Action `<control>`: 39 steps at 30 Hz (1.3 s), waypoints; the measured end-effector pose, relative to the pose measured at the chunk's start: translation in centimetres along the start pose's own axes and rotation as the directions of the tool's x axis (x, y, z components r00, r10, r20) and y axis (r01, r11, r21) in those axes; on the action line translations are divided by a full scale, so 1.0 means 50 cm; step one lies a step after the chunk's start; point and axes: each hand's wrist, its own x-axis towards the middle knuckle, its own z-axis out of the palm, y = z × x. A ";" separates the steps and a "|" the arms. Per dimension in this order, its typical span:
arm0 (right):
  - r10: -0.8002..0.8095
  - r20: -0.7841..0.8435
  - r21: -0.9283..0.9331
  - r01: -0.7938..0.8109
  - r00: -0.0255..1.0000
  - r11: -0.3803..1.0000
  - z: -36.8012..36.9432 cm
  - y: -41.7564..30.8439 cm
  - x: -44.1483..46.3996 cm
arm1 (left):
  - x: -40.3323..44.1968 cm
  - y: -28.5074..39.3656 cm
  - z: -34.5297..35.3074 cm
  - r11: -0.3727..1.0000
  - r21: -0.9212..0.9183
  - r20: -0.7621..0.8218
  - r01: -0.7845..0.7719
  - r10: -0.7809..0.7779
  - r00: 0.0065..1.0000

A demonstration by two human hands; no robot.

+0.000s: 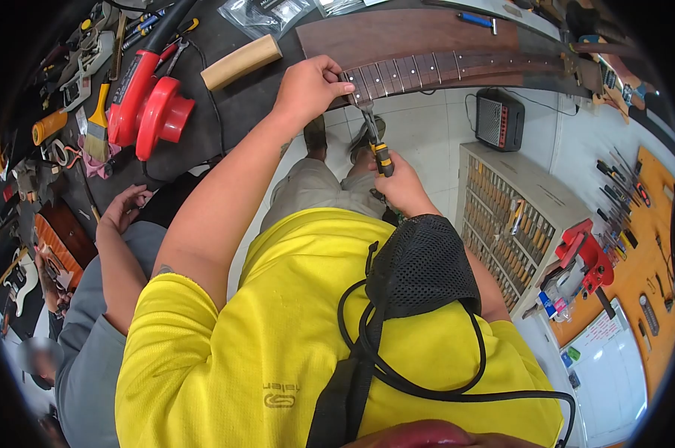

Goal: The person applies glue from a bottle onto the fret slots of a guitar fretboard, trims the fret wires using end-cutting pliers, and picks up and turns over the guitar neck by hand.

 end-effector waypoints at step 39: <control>-0.029 0.081 -0.031 0.032 0.996 0.999 -0.004 -0.010 -0.007 | 0.000 0.004 -0.001 1.000 0.001 -0.003 -0.003 0.003 1.000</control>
